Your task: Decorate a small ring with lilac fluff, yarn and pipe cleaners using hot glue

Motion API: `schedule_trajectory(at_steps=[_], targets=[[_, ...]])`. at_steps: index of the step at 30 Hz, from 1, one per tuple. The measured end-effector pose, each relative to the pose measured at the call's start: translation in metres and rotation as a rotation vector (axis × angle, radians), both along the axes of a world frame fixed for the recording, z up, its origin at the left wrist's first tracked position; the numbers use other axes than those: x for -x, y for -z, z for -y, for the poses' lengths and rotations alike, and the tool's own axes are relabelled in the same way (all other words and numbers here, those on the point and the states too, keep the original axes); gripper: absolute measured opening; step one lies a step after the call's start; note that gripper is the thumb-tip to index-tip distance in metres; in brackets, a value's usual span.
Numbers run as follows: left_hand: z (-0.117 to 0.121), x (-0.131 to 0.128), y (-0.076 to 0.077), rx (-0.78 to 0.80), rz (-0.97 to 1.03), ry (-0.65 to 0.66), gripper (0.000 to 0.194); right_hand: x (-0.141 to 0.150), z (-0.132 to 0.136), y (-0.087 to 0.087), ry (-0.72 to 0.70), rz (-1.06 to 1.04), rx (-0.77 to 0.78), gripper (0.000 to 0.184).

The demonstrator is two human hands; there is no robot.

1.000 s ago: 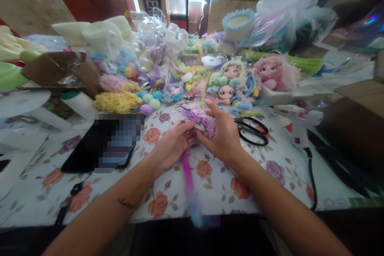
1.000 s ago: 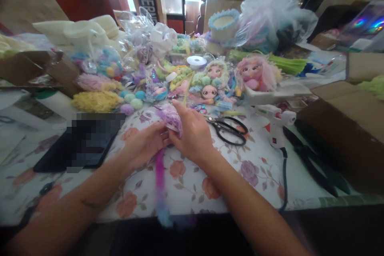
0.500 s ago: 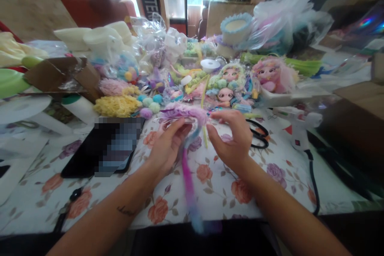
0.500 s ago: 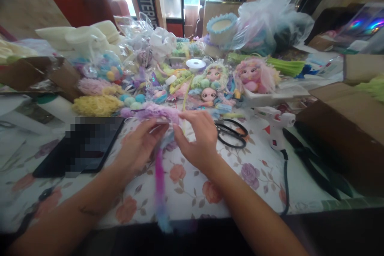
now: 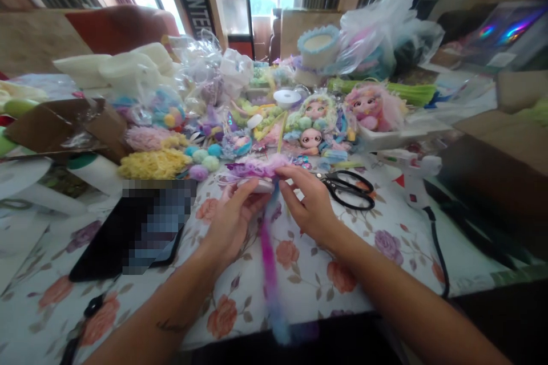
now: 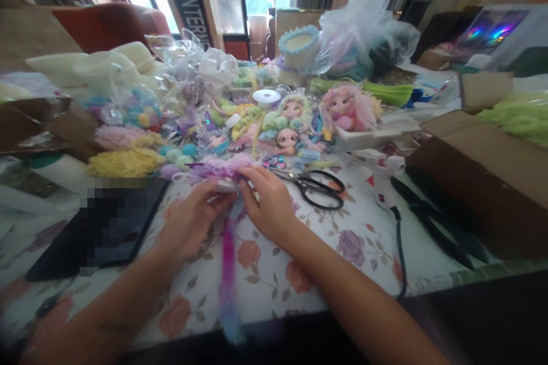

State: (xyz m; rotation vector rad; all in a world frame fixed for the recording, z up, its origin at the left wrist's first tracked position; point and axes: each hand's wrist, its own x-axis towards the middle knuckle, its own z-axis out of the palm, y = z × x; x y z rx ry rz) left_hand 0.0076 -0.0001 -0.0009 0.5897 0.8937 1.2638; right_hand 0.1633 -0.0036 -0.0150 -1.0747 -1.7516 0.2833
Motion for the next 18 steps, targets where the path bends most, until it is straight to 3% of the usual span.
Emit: schedule_trajectory(at_steps=[6,11,14,18], targets=[[-0.003,0.002,-0.008,0.152,0.096,0.136,0.007,0.001,-0.003,0.005,0.068,-0.050,0.061,0.025],[-0.003,0.004,-0.009,0.129,0.163,0.141,0.008,0.002,0.008,-0.007,0.240,-0.040,-0.311,0.010],[-0.002,0.003,-0.006,0.085,0.196,0.133,0.008,0.003,0.013,-0.009,0.134,0.075,-0.388,0.012],[0.000,0.001,-0.004,0.023,0.166,0.109,0.002,0.007,0.014,-0.006,0.084,0.043,-0.303,0.007]])
